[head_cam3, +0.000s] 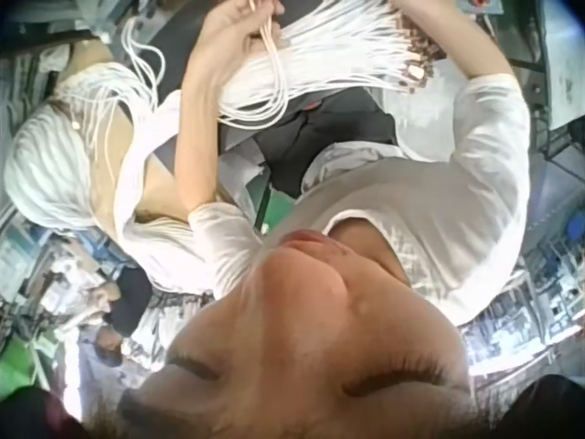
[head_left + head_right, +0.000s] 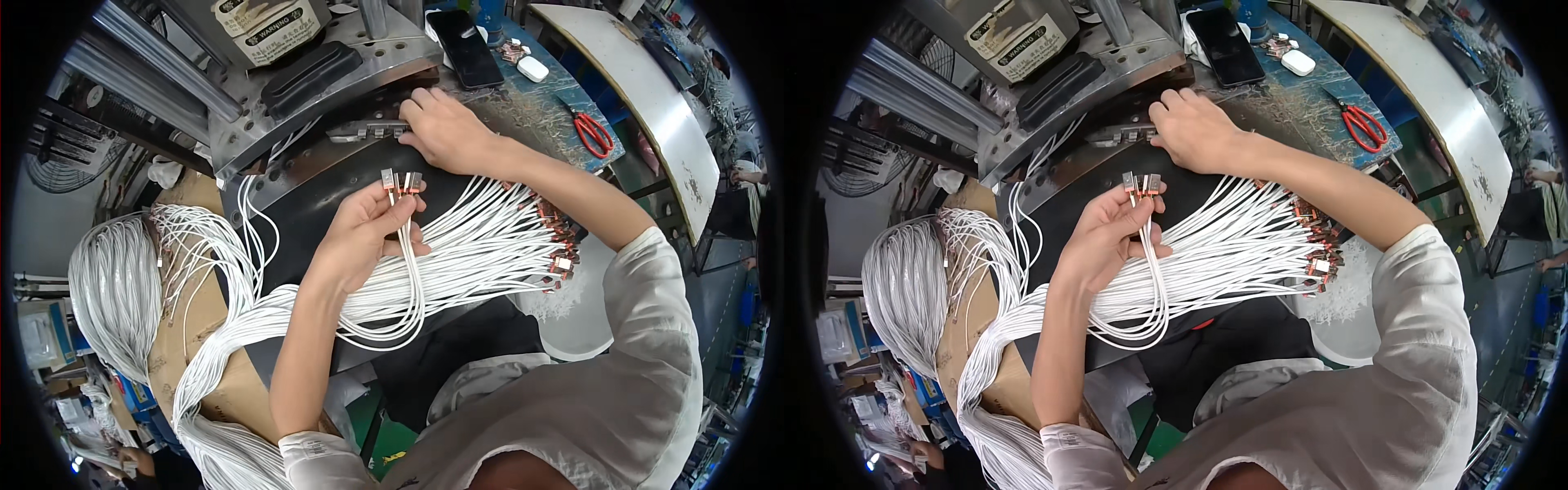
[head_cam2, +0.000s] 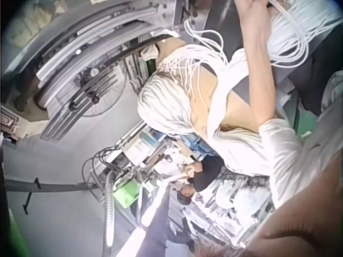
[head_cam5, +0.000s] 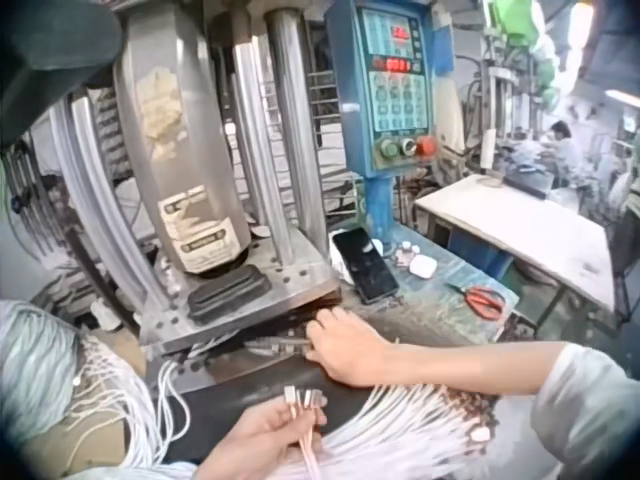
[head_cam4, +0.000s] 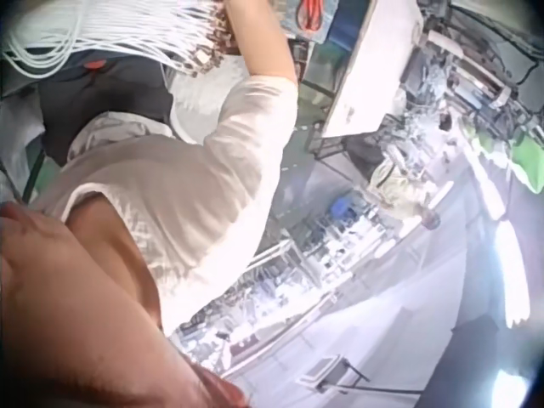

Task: Manually aligning and inserting wire connectors into a processing machine for assembly.

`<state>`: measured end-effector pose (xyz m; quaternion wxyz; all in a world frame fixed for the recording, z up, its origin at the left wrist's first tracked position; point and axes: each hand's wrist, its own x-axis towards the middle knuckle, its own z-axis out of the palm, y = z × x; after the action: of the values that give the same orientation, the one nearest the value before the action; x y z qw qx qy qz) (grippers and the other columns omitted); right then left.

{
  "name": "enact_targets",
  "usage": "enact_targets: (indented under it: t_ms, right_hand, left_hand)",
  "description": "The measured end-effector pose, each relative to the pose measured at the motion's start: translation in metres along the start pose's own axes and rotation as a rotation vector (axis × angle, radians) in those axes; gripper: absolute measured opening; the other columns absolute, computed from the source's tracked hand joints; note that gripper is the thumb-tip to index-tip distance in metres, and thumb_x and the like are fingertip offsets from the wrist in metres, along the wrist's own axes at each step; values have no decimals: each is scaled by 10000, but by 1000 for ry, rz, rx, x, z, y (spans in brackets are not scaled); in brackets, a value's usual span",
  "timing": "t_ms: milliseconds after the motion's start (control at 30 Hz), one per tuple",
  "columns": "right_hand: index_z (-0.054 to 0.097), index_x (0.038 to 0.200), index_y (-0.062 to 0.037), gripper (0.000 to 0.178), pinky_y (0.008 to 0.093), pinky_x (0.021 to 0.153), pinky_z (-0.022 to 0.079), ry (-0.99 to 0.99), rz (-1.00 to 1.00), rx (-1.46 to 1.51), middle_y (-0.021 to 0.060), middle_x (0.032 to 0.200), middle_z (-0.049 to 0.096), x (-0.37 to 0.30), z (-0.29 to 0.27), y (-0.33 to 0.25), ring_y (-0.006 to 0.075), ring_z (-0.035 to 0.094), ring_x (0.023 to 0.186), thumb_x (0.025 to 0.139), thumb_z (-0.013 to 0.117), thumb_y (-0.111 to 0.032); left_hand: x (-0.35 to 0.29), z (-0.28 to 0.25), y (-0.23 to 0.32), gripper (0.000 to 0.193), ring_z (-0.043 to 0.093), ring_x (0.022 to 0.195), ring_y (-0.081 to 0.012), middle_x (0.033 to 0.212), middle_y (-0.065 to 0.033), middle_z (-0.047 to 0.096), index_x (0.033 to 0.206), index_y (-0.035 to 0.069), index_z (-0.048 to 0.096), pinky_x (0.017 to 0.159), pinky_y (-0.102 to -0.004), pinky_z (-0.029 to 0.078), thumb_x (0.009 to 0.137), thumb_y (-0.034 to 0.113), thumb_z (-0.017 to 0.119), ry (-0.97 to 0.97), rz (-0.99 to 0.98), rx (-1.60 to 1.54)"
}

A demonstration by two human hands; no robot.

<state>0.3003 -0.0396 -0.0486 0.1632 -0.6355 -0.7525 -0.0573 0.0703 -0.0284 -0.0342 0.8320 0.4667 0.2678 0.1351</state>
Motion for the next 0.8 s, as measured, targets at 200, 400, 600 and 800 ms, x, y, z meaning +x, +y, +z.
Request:
enact_targets:
  t_ms: [200,400,600,800]
  right_hand:
    - [622,1107,-4,238,381,728,531,-275,264,551,127,954,660,-13,-18,-7,243,651,809,1017,665,-220]
    - [664,1074,-3,311,257,721,503,-317,447,1334,0,865,638,-20,-26,-14,86,587,763,1092,575,-301]
    - [661,1139,19,339,268,700,506,-320,369,1254,34,918,672,-23,-25,-21,100,602,775,1091,575,-305]
    - [656,1159,16,328,255,664,469,-318,472,1261,44,943,701,-26,-36,-20,84,604,770,1086,581,-295]
  left_hand:
    - [8,1,0,169,721,822,-151,955,-78,719,1092,-33,688,756,-326,664,947,31,749,203,-31,20]
    - [14,10,-7,146,706,766,-122,888,-63,734,1029,-9,716,688,-261,605,907,20,788,334,35,190]
    - [14,13,-3,134,680,732,-97,876,-43,733,1035,1,726,677,-234,552,922,46,783,347,4,197]
    - [6,7,0,186,667,725,-97,930,-69,741,1095,-23,723,670,-235,561,963,100,763,332,0,176]
